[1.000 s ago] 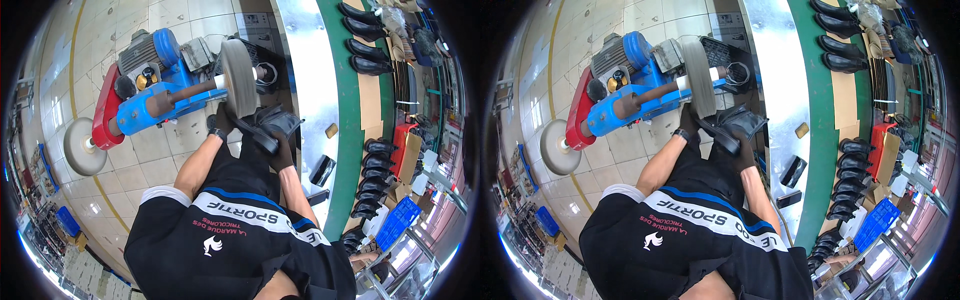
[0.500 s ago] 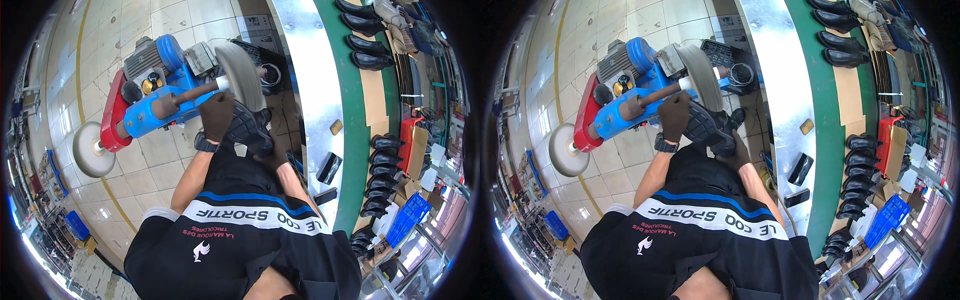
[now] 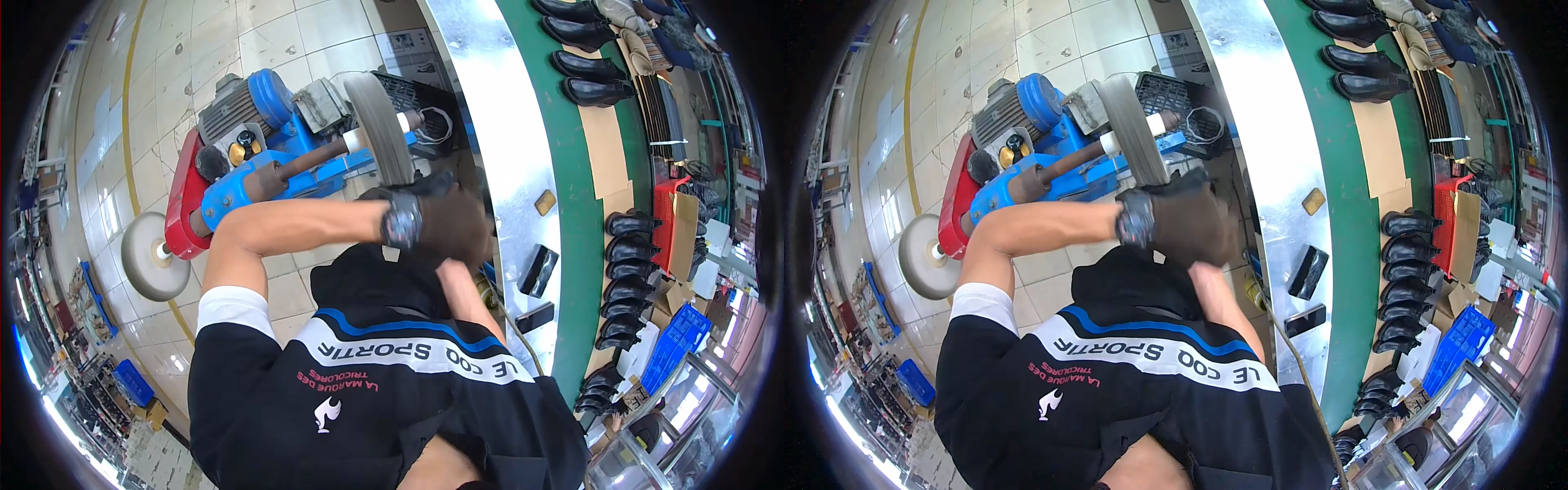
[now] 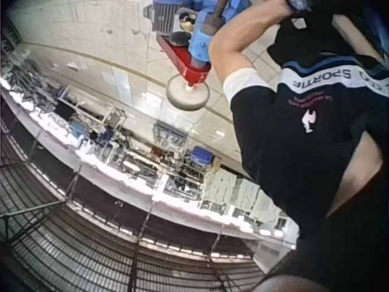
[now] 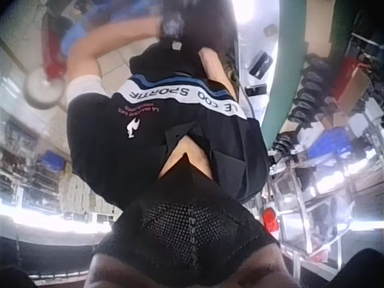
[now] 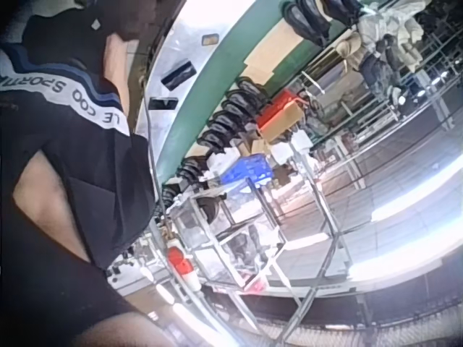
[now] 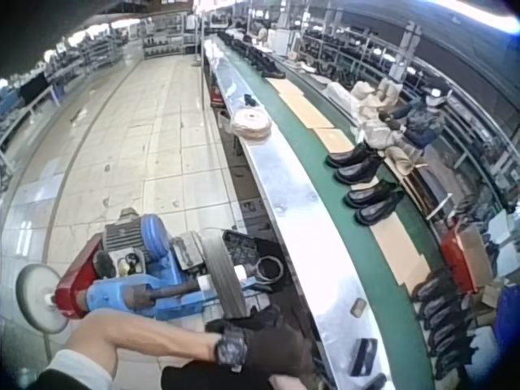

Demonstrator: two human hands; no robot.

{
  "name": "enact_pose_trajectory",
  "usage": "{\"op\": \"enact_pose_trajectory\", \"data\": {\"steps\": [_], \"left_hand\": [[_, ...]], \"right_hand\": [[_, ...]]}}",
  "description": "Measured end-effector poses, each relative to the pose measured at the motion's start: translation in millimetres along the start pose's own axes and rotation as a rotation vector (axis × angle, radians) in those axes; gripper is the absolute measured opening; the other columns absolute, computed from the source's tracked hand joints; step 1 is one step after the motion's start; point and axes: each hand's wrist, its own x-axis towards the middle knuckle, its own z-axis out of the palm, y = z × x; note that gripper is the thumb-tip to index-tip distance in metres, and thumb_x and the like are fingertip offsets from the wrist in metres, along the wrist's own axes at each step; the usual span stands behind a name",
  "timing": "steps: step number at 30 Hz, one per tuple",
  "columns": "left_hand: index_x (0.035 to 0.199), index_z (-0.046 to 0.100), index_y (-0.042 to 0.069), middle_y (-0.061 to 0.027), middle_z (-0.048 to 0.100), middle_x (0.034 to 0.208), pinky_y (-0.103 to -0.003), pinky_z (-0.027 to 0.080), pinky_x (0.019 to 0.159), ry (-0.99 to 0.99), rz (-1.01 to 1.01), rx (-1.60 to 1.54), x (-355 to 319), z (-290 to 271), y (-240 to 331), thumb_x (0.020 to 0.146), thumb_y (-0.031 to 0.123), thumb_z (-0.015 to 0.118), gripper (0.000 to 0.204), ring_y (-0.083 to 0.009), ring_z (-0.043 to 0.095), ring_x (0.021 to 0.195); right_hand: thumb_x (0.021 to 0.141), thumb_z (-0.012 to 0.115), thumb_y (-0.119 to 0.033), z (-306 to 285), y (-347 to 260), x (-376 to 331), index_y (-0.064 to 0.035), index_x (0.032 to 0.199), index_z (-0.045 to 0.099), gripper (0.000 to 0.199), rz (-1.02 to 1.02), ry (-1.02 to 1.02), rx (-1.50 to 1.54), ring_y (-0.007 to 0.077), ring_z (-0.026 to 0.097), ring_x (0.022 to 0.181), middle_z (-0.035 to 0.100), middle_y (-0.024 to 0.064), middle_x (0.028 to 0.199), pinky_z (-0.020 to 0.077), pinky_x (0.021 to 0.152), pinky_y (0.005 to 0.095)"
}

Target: The person repeatedly picks up black leather shoes from a green workbench and presses them against a rotating buffing wheel to polish the soles and sides. After polishing each shoe, the person places it back on the workbench and repeats the process with the next shoe in the line.

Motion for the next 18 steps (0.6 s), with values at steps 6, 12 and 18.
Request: {"op": "enact_pose_trajectory", "data": {"steps": [6,12,18], "left_hand": [[0.088,0.062,0.005,-0.0097,0.061,0.087,-0.04,0.049,0.076,0.272,0.107,-0.139,-49.0,20.9,68.4,0.083,0.023,0.062,0.018,-0.0245,0.061,0.086],[0.13,0.05,0.005,-0.0106,0.058,0.121,-0.045,0.041,0.098,1.158,-2.05,-1.417,-142.9,98.3,10.1,0.097,0.04,0.047,0.048,-0.0275,0.057,0.109],[0.124,0.056,0.0,-0.0221,0.064,0.109,-0.041,0.05,0.092,1.26,-1.496,-1.543,-145.9,150.3,-50.7,0.096,0.055,0.035,0.064,-0.0287,0.064,0.097]], "right_hand": [[0.082,0.069,-0.024,-20.4,8.9,-20.4,-0.0012,0.114,0.062,0.04,0.495,0.009,0.795,0.023,0.066,0.089,0.068,0.0116,0.102,0.0536,0.084,0.0357],[0.08,0.069,-0.022,-24.7,52.8,24.0,-0.0008,0.109,0.063,0.036,0.409,0.082,0.832,0.0258,0.067,0.084,0.069,0.0122,0.098,0.0554,0.079,0.0378],[0.08,0.069,-0.023,-20.5,50.0,51.6,-0.0015,0.11,0.062,0.037,0.408,0.167,0.651,0.024,0.067,0.081,0.069,0.0125,0.097,0.0564,0.077,0.0357]]}}
